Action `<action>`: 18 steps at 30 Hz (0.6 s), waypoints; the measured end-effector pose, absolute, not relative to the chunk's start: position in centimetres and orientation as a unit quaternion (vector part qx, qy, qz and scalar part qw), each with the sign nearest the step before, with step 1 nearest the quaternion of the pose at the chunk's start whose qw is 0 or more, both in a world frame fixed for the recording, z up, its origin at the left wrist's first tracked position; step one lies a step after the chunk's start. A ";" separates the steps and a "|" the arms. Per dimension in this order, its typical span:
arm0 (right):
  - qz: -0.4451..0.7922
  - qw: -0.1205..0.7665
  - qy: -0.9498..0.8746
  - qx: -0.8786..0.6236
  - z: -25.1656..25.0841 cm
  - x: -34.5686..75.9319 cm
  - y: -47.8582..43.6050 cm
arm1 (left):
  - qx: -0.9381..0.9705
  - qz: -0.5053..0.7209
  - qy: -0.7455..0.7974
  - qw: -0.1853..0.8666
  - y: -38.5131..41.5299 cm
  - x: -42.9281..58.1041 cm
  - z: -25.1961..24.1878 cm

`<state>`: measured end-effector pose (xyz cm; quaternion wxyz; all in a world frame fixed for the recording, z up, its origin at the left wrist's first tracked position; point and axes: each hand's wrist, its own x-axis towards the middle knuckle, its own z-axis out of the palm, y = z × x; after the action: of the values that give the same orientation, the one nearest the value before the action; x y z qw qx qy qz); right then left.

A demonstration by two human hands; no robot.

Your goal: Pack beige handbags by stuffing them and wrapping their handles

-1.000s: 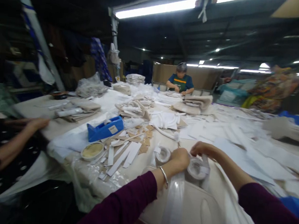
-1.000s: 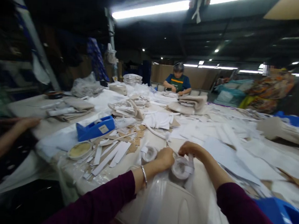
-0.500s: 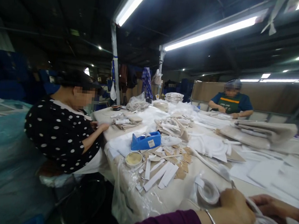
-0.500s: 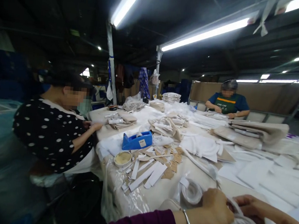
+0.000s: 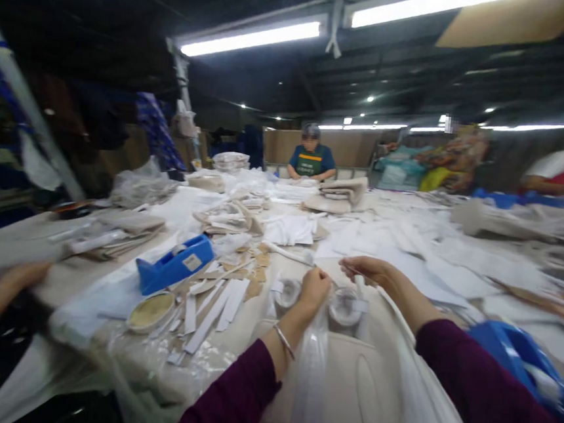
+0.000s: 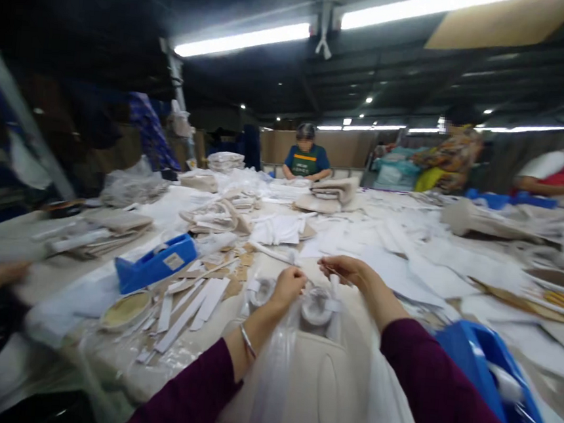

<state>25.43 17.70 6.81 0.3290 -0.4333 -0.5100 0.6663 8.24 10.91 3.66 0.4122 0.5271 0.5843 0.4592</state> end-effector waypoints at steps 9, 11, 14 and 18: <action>0.739 0.333 -0.481 -0.333 3.2 26.6 19.8 | 0.426 0.581 0.500 0.480 10.7 8.8 3.8; 0.748 0.328 -0.482 -0.317 2.7 26.7 19.8 | 0.407 0.596 0.484 0.494 10.6 8.8 4.1; 0.753 0.323 -0.481 -0.311 2.3 26.4 19.7 | 0.383 0.610 0.463 0.517 10.2 8.8 4.4; 0.747 0.328 -0.484 -0.316 1.9 25.8 19.4 | 0.350 0.629 0.437 0.539 9.5 8.7 4.9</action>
<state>25.77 19.44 1.93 0.3281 -0.3156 -0.4841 0.7473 8.69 9.53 4.94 0.5390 0.3499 0.4372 0.6293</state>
